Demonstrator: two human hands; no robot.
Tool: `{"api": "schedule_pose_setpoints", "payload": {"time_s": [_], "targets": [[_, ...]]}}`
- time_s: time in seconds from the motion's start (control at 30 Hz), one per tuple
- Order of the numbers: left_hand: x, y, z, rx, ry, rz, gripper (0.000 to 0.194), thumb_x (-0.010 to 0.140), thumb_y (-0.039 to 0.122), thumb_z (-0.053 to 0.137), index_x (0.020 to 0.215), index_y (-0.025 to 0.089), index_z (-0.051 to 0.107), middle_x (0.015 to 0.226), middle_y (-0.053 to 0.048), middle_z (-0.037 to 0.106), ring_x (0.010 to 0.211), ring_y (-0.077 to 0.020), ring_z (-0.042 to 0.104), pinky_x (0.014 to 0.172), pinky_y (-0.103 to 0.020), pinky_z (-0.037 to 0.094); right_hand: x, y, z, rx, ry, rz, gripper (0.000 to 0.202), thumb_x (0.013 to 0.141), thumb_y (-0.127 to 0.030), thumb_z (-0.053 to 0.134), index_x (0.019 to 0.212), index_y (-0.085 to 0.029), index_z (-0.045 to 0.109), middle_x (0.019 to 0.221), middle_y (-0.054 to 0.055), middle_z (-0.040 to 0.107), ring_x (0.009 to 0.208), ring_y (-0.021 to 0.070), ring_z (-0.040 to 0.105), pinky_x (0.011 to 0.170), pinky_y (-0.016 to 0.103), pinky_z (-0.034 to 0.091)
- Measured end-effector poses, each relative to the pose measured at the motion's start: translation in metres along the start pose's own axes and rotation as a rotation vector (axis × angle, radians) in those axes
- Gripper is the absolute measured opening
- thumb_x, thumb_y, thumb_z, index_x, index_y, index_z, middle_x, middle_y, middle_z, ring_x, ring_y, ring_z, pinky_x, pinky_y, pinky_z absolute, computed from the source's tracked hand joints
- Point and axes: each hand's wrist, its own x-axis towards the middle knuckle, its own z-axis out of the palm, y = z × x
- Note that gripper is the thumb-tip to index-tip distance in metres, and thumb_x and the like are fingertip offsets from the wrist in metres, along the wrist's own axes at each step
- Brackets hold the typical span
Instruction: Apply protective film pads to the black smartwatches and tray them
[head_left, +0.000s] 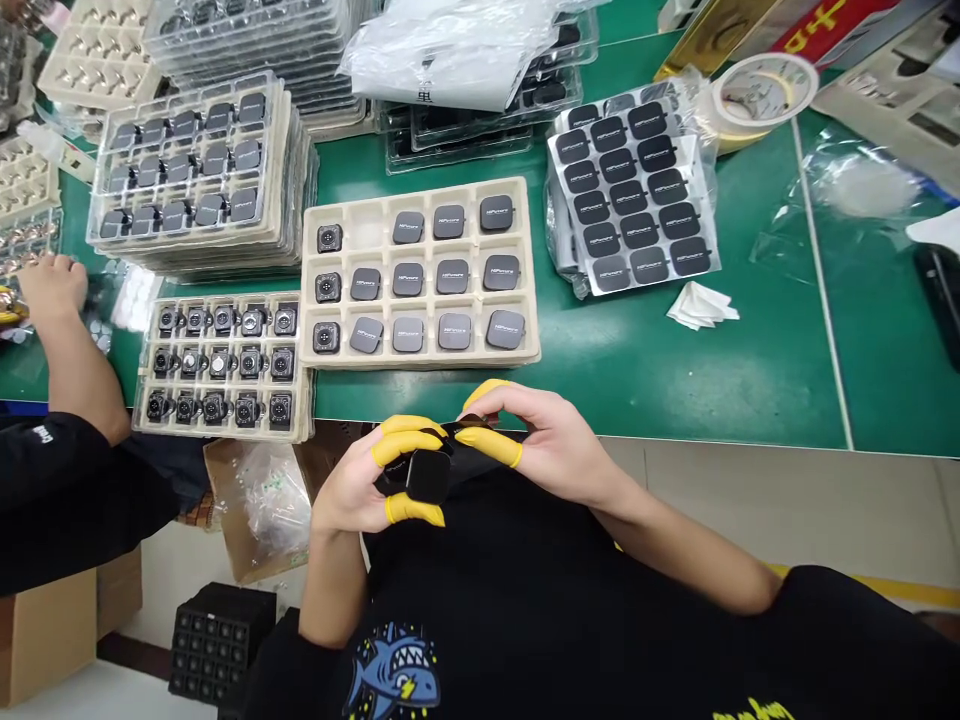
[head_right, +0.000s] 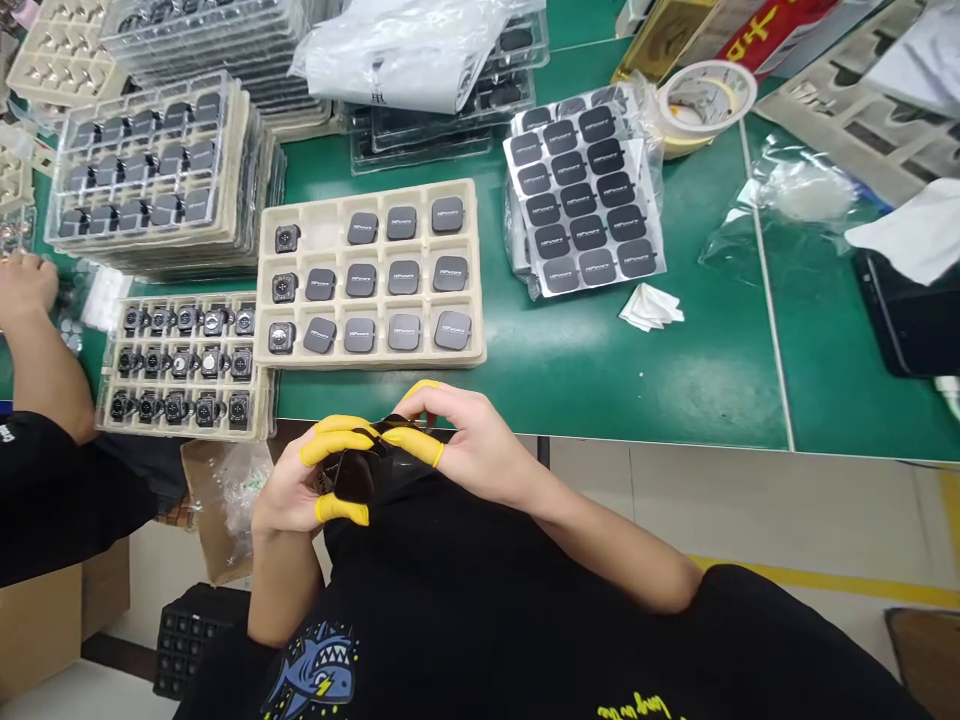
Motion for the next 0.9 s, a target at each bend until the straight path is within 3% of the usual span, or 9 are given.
{"api": "schedule_pose_setpoints", "payload": {"time_s": [0.37, 0.6, 0.77, 0.9], "targets": [[-0.002, -0.004, 0.003, -0.022, 0.024, 0.008, 0.077, 0.078, 0.059, 0.098, 0.144, 0.026, 0.075, 0.13, -0.016, 0.083, 0.126, -0.0314, 0.081, 0.109, -0.047, 0.068, -0.006, -0.001, 0.001, 0.006, -0.091, 0.179, 0.052, 0.096, -0.07, 0.081, 0.076, -0.023, 0.076, 0.078, 0.004, 0.074, 0.071, 0.0191, 0.062, 0.068, 0.034, 0.051], [0.0, -0.012, 0.009, -0.17, 0.055, 0.018, 0.073, 0.082, 0.058, 0.096, 0.143, 0.027, 0.074, 0.137, -0.017, 0.08, 0.138, -0.0391, 0.078, 0.118, -0.059, 0.064, -0.005, 0.004, 0.005, 0.104, -0.06, 0.321, 0.056, 0.081, -0.074, 0.092, 0.071, -0.02, 0.076, 0.07, 0.001, 0.064, 0.068, 0.0168, 0.053, 0.065, 0.032, 0.048], [0.001, -0.017, 0.015, -0.356, 0.095, 0.002, 0.072, 0.08, 0.064, 0.093, 0.139, 0.026, 0.076, 0.153, -0.022, 0.074, 0.142, -0.042, 0.076, 0.121, -0.063, 0.062, -0.003, 0.005, 0.005, 0.156, -0.078, 0.402, 0.055, 0.08, -0.072, 0.093, 0.071, -0.02, 0.079, 0.071, 0.003, 0.071, 0.07, 0.0186, 0.059, 0.068, 0.033, 0.049], [0.0, -0.019, 0.015, -0.338, 0.022, -0.003, 0.079, 0.075, 0.067, 0.095, 0.139, 0.025, 0.077, 0.158, -0.025, 0.072, 0.143, -0.0433, 0.075, 0.122, -0.062, 0.061, -0.002, 0.005, 0.005, 0.197, -0.097, 0.437, 0.051, 0.078, -0.069, 0.095, 0.075, -0.02, 0.083, 0.075, 0.005, 0.076, 0.072, 0.0203, 0.065, 0.071, 0.034, 0.054]]}}
